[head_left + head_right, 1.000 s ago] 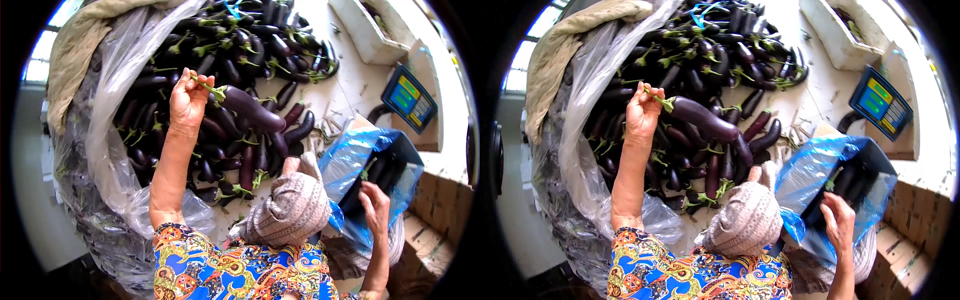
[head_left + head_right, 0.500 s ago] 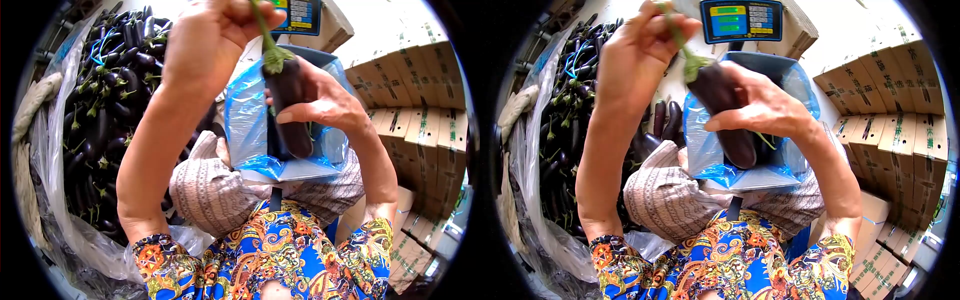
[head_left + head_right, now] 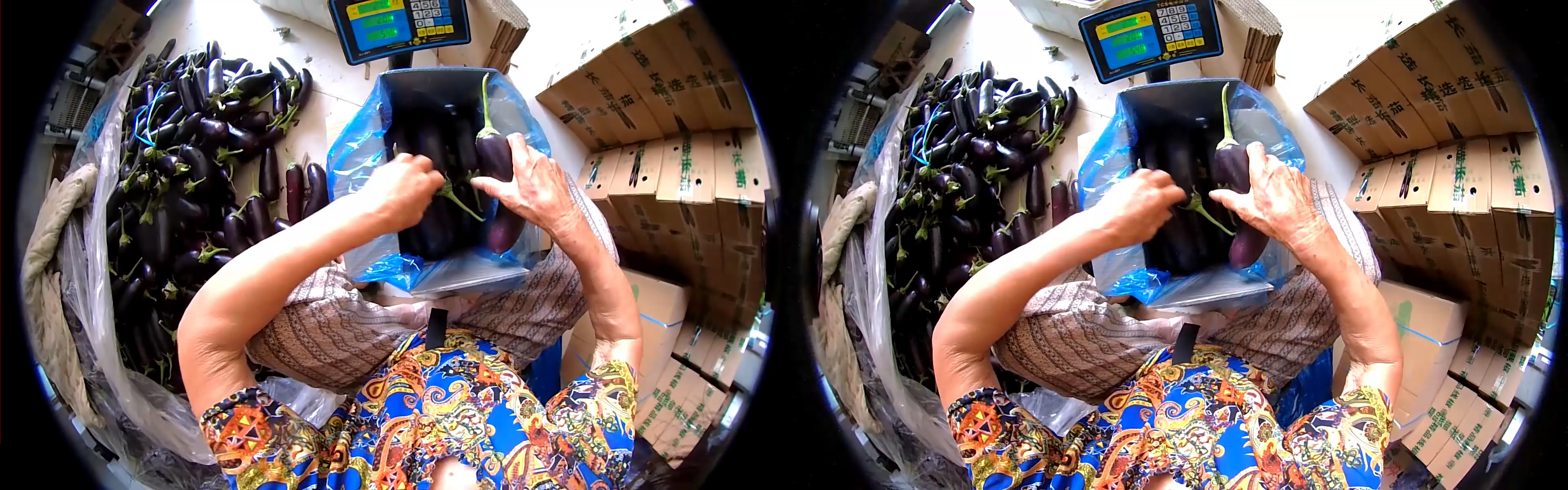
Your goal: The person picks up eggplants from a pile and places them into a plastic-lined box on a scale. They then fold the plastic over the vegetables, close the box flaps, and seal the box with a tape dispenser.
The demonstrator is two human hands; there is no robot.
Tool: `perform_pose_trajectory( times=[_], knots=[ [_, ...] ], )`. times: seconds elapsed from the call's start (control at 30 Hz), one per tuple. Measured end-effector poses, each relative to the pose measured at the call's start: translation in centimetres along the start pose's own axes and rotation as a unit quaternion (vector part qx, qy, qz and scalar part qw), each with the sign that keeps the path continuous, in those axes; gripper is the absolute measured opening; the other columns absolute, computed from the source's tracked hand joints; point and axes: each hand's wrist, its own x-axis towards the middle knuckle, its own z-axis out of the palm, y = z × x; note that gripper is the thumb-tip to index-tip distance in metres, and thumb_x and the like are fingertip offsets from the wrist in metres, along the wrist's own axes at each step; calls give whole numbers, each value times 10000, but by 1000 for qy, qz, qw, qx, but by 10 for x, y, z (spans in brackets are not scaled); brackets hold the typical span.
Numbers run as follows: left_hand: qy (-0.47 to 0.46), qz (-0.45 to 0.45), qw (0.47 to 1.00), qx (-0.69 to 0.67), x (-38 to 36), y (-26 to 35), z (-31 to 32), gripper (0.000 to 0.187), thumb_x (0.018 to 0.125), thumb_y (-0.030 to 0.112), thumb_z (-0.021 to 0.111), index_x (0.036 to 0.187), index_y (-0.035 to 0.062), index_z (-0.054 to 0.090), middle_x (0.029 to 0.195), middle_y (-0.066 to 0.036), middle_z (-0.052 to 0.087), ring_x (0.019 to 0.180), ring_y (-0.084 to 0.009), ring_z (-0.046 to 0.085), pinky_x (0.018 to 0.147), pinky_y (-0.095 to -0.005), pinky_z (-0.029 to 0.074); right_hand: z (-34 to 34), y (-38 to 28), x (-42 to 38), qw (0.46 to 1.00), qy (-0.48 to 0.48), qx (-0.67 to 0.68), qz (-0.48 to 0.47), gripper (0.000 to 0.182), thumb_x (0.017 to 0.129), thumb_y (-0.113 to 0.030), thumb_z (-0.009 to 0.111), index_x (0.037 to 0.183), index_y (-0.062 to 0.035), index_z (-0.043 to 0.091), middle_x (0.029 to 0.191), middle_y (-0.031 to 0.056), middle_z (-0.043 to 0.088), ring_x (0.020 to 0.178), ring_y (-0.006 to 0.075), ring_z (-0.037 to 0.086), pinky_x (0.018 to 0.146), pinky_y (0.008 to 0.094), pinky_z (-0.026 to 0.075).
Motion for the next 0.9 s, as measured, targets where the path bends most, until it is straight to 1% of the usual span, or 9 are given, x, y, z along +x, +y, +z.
perform_pose_trajectory(
  times=[0.07, 0.13, 0.17, 0.27, 0.33, 0.6, 0.73, 0.8, 0.9],
  knots=[
    [-15, 77, 995, 60, 10, 11, 19, 417, 744, 96, 666, 1158, 72, 624, 1165, -83, 587, 1107, -297, 513, 901, -418, 464, 6, 5, 1, 1000, -9, -9, 3, 751, 797, -568, 696, 1207, 12, 452, 1034, 281, 650, 943, 454, 650, 789, 517, 529],
    [31, 154, 984, 81, 23, 17, 47, 487, 729, 107, 662, 1210, 72, 595, 1192, -68, 576, 1115, -275, 495, 864, -415, 449, 12, 10, 0, 999, -25, -26, 6, 744, 826, -576, 660, 1224, 17, 451, 1068, 269, 644, 956, 449, 654, 796, 531, 523],
    [-15, 170, 981, 96, 29, 15, 61, 495, 738, 126, 658, 1226, 73, 589, 1204, -66, 572, 1104, -260, 492, 846, -405, 433, 19, 13, -2, 999, -8, -42, -1, 736, 835, -575, 649, 1224, 18, 454, 1071, 267, 642, 952, 447, 656, 801, 537, 520],
    [-77, 159, 978, 110, 32, 12, 77, 411, 788, 120, 612, 1199, 106, 610, 1185, -79, 567, 1100, -259, 496, 871, -399, 424, 32, 16, -5, 999, -4, -38, -5, 713, 854, -543, 641, 1220, 39, 455, 1047, 287, 628, 911, 425, 668, 767, 507, 537],
    [-20, 178, 982, 64, 27, 7, 76, 368, 807, 112, 592, 1173, 118, 626, 1171, -89, 565, 1095, -268, 497, 896, -410, 429, 36, 12, -7, 999, -12, -27, -17, 714, 842, -519, 662, 1218, 51, 451, 1002, 282, 625, 885, 419, 669, 744, 485, 547],
    [-9, 204, 979, 22, 6, -5, 68, 352, 787, 62, 583, 1134, 73, 642, 1226, -130, 544, 1119, -292, 504, 962, -401, 444, 67, -3, -1, 998, -49, -11, -35, 575, 861, -387, 679, 1152, 58, 458, 989, 280, 610, 863, 420, 668, 709, 489, 558],
    [18, 240, 966, 98, 3, -10, 50, 271, 769, 110, 598, 1026, 32, 632, 1111, -138, 584, 1115, -297, 522, 966, -399, 442, 70, -2, -3, 993, -94, 25, -63, 488, 852, -241, 686, 1135, 83, 456, 933, 284, 638, 850, 432, 670, 716, 497, 557],
    [-12, 172, 977, 124, 1, -11, 29, 224, 739, 128, 622, 949, 50, 618, 1036, -112, 578, 1066, -274, 525, 866, -379, 441, 73, -1, -5, 989, -134, 18, -65, 460, 838, -175, 689, 1127, 93, 452, 882, 279, 654, 841, 439, 671, 717, 502, 556],
    [86, 53, 970, 220, 1, -15, 8, 293, 704, 133, 668, 990, 83, 629, 1087, -102, 571, 1073, -279, 501, 877, -402, 414, 77, -1, -5, 991, -120, 40, -54, 436, 825, -159, 696, 1091, 69, 437, 800, 279, 652, 787, 467, 657, 693, 527, 543]
  ],
)
